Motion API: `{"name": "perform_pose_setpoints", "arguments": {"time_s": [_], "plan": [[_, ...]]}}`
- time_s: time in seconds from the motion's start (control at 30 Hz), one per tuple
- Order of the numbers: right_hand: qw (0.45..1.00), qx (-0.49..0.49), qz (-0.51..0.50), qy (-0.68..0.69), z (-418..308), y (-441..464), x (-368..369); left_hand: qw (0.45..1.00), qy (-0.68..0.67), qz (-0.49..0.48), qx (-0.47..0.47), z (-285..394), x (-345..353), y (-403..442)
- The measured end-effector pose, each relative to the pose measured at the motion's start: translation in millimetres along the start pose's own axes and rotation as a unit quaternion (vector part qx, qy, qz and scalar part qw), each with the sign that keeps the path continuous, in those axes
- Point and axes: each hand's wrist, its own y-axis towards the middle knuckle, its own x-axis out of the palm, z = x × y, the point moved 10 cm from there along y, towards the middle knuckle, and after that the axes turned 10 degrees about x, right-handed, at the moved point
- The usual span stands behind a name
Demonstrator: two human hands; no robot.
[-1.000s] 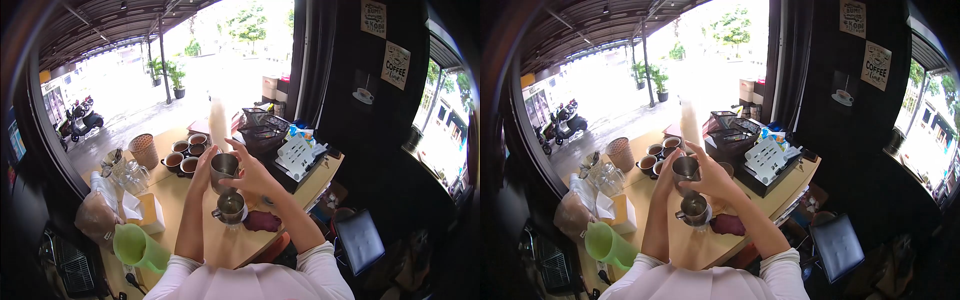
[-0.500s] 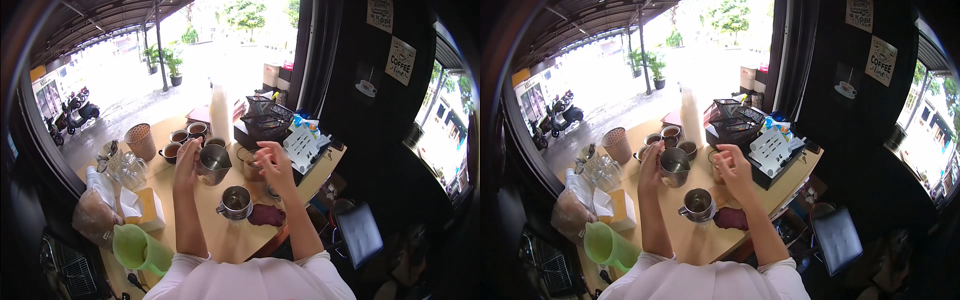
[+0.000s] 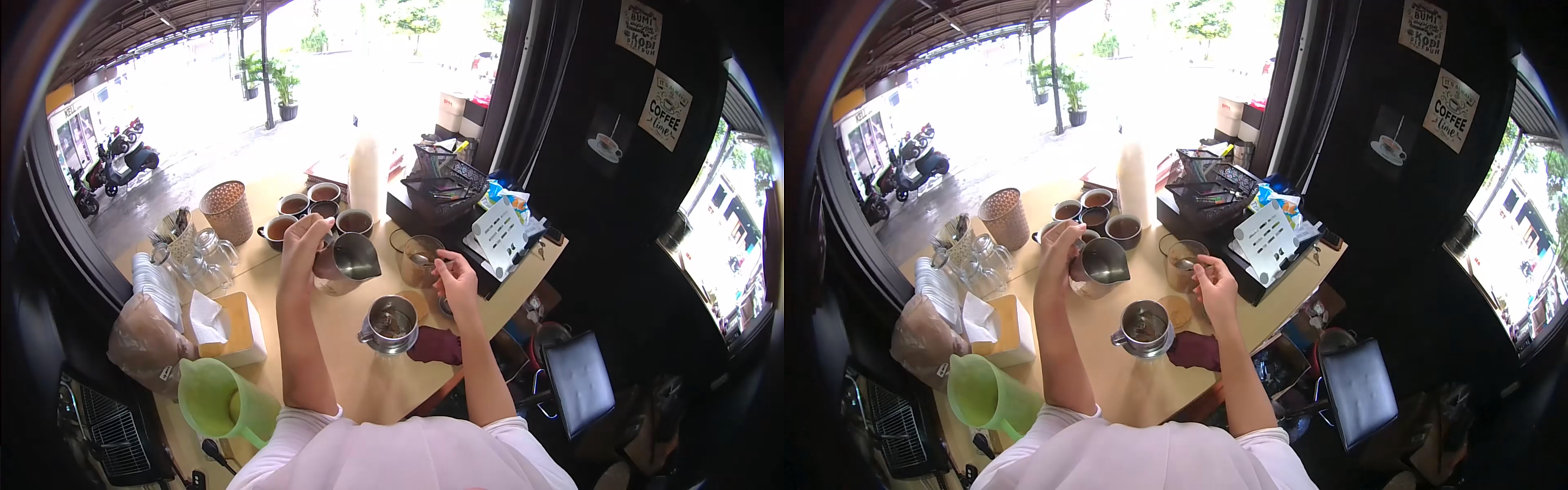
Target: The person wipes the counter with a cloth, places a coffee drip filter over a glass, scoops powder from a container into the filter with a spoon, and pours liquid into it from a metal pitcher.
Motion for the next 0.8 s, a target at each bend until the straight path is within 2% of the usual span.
{"name": "perform_pose_setpoints", "arguments": {"time_s": [0.13, 0.8], "plan": [[0.995, -0.045, 0.045, -0.072, -15, 5, -3, 1.0, 0.024, 0.008, -0.005, 6, -1, -3], [0.96, -0.191, 0.095, -0.18, -48, -17, -21, 0.999, 0.035, -0.031, 0.01, 9, 5, -3]]}}
